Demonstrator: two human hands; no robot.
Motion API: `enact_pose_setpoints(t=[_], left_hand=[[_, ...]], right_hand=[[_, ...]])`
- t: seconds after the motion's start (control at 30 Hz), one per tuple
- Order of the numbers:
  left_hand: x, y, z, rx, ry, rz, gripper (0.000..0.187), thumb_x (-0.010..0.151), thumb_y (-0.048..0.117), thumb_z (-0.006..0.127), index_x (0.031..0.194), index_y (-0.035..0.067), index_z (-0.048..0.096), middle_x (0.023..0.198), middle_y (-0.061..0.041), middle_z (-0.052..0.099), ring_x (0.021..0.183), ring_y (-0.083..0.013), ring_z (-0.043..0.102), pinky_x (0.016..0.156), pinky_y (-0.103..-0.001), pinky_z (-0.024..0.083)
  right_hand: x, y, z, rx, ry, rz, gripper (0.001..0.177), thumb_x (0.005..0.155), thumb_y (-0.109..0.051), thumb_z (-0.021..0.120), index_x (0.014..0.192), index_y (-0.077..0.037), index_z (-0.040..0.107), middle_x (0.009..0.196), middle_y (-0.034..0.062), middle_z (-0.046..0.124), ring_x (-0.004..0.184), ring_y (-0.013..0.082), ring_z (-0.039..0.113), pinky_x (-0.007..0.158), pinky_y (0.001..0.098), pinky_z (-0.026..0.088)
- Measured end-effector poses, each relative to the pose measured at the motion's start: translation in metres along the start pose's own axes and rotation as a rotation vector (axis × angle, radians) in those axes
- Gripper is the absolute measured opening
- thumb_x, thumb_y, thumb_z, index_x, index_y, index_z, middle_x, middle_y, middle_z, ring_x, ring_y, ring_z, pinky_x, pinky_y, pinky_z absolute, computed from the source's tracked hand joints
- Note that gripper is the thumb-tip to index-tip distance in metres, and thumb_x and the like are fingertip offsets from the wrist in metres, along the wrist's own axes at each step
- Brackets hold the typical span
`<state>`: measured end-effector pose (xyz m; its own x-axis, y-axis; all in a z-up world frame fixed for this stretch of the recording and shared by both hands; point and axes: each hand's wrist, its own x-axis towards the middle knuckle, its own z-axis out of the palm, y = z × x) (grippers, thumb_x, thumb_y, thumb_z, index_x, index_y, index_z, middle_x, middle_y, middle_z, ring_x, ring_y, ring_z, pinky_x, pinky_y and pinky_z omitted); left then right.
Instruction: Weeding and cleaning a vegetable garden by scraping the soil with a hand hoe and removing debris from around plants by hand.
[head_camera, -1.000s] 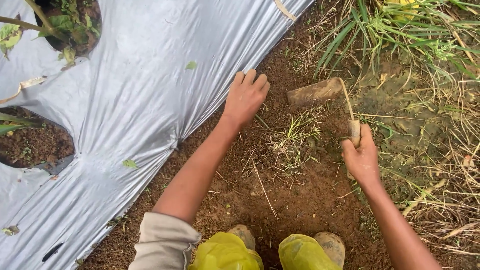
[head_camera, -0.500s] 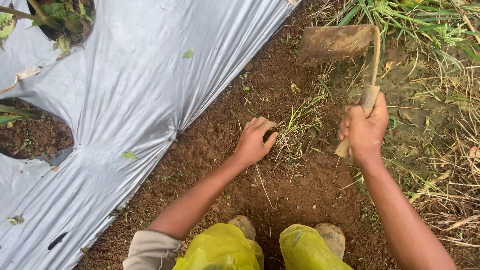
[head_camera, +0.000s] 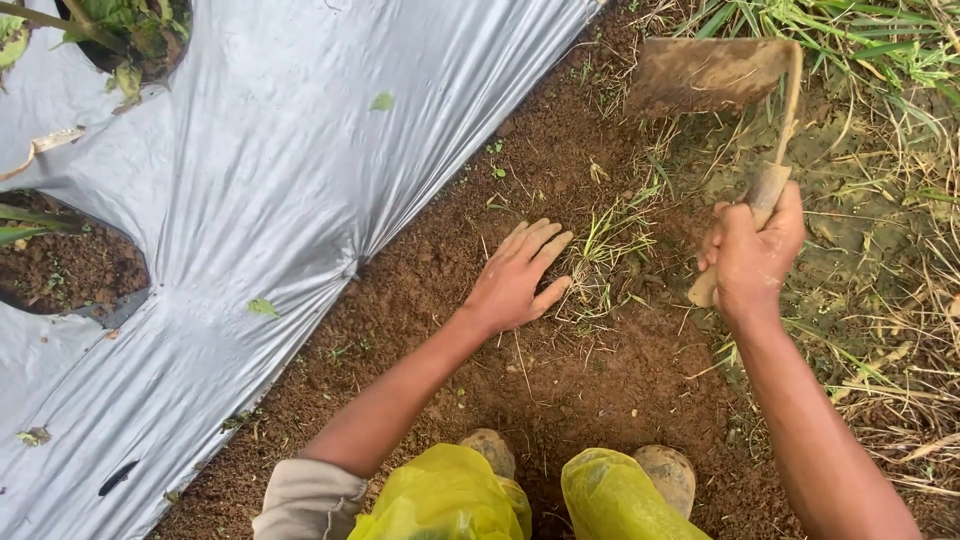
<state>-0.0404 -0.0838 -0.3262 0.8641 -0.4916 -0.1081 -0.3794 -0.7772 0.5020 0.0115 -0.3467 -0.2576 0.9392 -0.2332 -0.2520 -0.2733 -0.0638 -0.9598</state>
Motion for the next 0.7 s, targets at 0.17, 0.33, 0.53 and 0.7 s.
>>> enact_pose_setpoints(t=[0.17,0.33,0.53,0.7], left_hand=[[-0.004,0.017,-0.002,-0.198,-0.194,-0.126,0.071,0.104,0.052,0.039,0.160,0.011,0.024,0.168,-0.017,0.025,0.154,-0.0304,0.025,0.128,-0.047,0.018],[0.005,0.017,-0.025,-0.243,-0.047,-0.073,0.067,0.100,0.040,0.060,0.156,0.011,0.040,0.156,-0.019,0.044,0.151,-0.0368,0.035,0.126,-0.056,0.027],[0.016,0.036,-0.034,-0.180,-0.041,-0.072,0.073,0.099,0.047,0.058,0.160,0.015,0.035,0.165,-0.016,0.033,0.157,-0.0331,0.023,0.130,-0.052,0.015],[0.014,0.040,-0.015,-0.171,-0.260,-0.059,0.074,0.100,0.056,0.047,0.160,0.014,0.034,0.165,-0.014,0.036,0.157,-0.0276,0.025,0.131,-0.046,0.012]], right_hand=[[0.001,0.009,0.015,0.289,0.111,0.021,0.041,0.101,0.010,0.039,0.131,-0.017,0.041,0.068,-0.0019,0.048,0.046,0.0092,0.043,0.036,0.0199,0.041],[-0.029,0.021,-0.008,-0.134,-0.233,0.215,0.043,0.092,0.005,0.043,0.135,0.007,0.039,0.063,0.0007,0.047,0.041,0.0110,0.044,0.034,0.0262,0.043],[-0.055,0.009,-0.020,-0.265,-0.260,0.275,0.035,0.091,0.008,0.046,0.126,0.009,0.046,0.059,0.0051,0.049,0.038,0.0141,0.045,0.033,0.0276,0.041],[-0.033,0.000,-0.029,-0.273,-0.193,0.140,0.029,0.093,0.010,0.046,0.121,0.006,0.048,0.061,0.0074,0.051,0.039,0.0146,0.046,0.034,0.0282,0.041]])
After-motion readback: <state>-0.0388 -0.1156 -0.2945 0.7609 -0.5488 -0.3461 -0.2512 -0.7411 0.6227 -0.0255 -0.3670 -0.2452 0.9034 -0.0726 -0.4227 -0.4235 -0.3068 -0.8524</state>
